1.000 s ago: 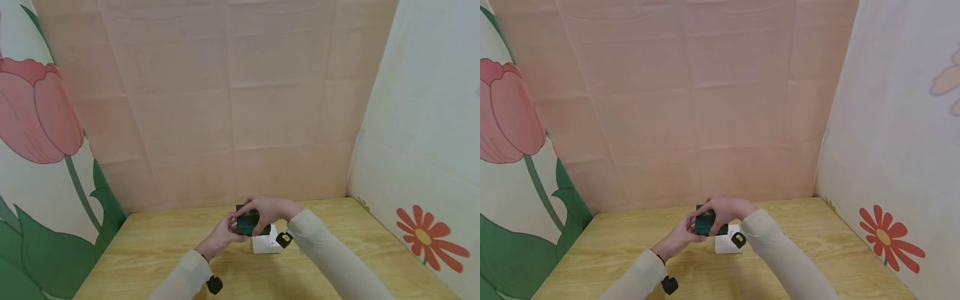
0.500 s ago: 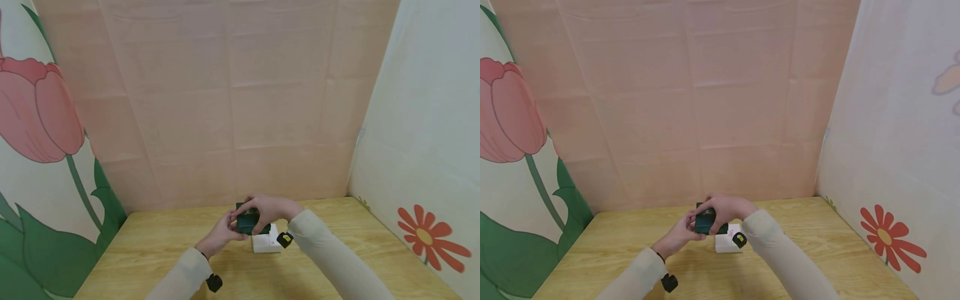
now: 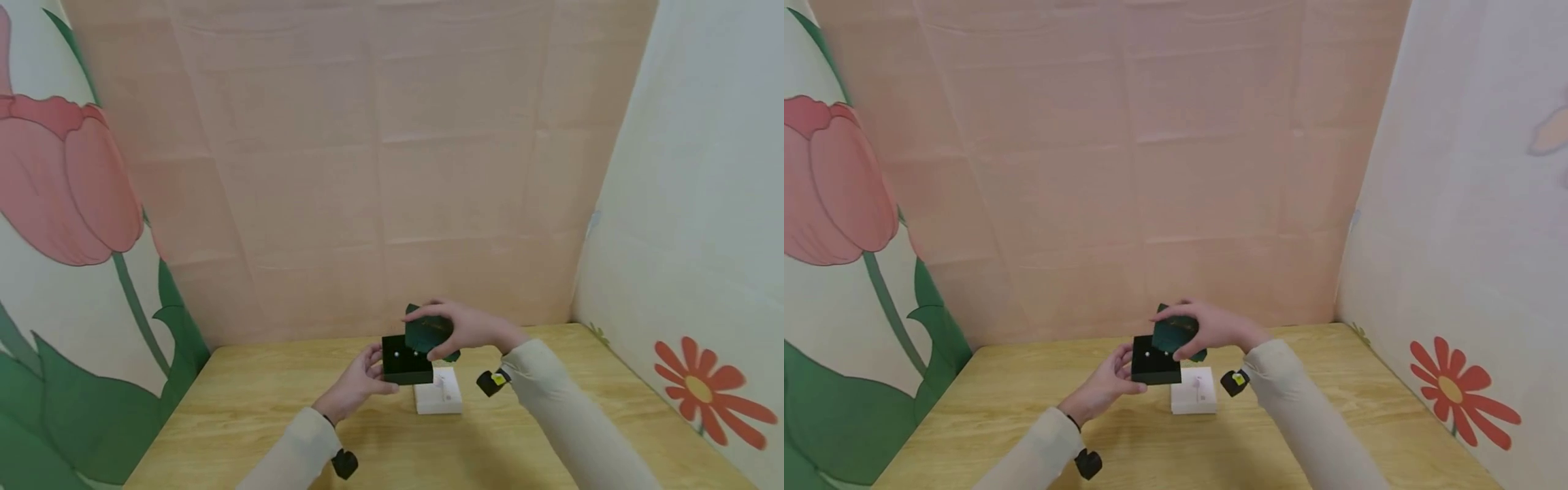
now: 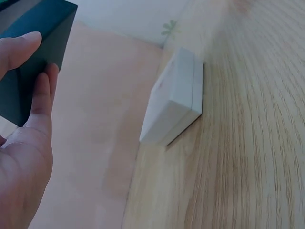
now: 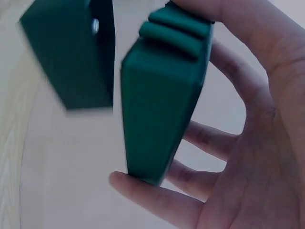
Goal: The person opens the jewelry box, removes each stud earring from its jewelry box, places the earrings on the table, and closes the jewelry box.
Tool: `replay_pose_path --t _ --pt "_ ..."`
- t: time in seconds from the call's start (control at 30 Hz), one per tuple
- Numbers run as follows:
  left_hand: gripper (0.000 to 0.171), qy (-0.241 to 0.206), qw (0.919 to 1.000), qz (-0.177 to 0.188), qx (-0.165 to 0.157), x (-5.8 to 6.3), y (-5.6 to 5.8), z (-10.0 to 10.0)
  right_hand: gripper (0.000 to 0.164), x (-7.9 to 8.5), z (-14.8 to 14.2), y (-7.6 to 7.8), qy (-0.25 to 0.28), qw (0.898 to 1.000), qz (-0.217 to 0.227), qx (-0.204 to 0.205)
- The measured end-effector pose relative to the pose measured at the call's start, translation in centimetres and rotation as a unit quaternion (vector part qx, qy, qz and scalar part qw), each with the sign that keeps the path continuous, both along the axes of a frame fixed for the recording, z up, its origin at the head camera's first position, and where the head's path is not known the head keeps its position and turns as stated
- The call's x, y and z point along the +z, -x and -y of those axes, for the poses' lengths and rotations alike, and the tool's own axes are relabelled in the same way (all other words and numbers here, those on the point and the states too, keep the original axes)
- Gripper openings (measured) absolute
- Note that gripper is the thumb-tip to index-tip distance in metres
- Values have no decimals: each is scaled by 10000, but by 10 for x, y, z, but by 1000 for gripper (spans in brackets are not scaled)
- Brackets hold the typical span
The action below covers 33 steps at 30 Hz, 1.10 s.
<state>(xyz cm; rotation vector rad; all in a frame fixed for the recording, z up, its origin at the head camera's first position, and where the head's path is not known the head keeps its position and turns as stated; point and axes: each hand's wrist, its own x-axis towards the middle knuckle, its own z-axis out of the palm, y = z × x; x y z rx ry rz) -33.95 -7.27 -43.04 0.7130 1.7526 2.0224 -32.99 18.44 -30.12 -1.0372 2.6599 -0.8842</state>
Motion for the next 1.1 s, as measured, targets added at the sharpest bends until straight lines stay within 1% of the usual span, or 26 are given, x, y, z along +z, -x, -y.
replay_pose_path --t 0.1,0.23,0.33,0.43,0.53,0.6,0.67,0.73,0.93,1.1 --pt "80 -18 10000 -49 71 0 1 5 69 -6 -22 6 45 9990 -184 -394" --pt "83 -28 9999 -49 122 -2 1 8 71 -24 -56 15 -98 9954 -321 -900" --pt "83 -8 9999 -40 137 -3 0 10 72 -45 -78 25 -306 9917 -361 -1195" --pt "82 21 9999 -45 131 -4 0 11 72 -70 -95 35 -629 9868 -326 -1457" --pt "83 42 9999 -55 151 -5 0 11 70 -98 -107 43 -967 9819 -110 -1624" --pt "83 102 9998 -26 191 -6 0 11 69 -113 -112 45 -1157 9790 70 -1679" --pt "84 160 9996 -4 241 -6 0 11 68 -124 -115 46 -1261 9761 233 -1753" --pt "84 230 9993 20 285 -6 0 11 68 -133 -116 47 -1338 9747 265 -1768" --pt "84 227 9994 8 271 -7 0 10 66 -148 -112 51 -1503 9687 63 -1975" --pt "83 222 9993 74 299 -7 1 9 63 -155 -108 54 -1521 9631 230 -2211"
